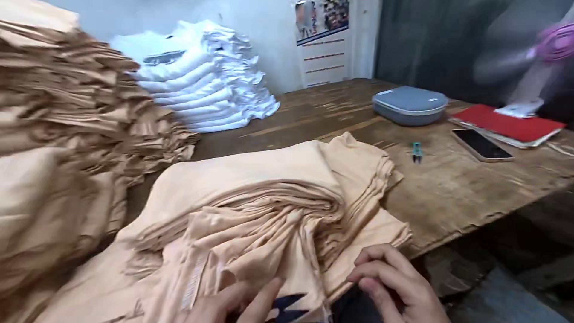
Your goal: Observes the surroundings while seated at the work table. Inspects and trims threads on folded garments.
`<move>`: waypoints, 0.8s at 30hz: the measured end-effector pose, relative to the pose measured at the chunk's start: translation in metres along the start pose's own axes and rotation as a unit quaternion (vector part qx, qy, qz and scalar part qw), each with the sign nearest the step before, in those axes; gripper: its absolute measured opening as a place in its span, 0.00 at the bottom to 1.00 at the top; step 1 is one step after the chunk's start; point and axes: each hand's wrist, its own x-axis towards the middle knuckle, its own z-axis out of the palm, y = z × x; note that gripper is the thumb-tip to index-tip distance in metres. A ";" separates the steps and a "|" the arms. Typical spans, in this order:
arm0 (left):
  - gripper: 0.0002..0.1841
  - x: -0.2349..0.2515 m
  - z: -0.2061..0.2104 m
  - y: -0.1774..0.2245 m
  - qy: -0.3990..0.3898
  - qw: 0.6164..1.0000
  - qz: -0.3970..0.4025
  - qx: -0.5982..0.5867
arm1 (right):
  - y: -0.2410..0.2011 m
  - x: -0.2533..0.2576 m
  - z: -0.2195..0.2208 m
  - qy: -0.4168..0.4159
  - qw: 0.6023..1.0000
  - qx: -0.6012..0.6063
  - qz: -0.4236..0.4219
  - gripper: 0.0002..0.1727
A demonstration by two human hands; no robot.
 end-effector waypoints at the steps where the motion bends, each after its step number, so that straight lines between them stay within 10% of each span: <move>1: 0.20 0.004 0.004 0.007 0.016 1.000 0.002 0.020 | -0.005 0.001 0.008 0.013 1.000 0.015 0.018 0.13; 24: 0.09 0.012 0.044 0.022 0.068 0.982 0.046 0.171 | 0.002 -0.023 0.062 0.166 0.983 -0.015 -0.075 0.05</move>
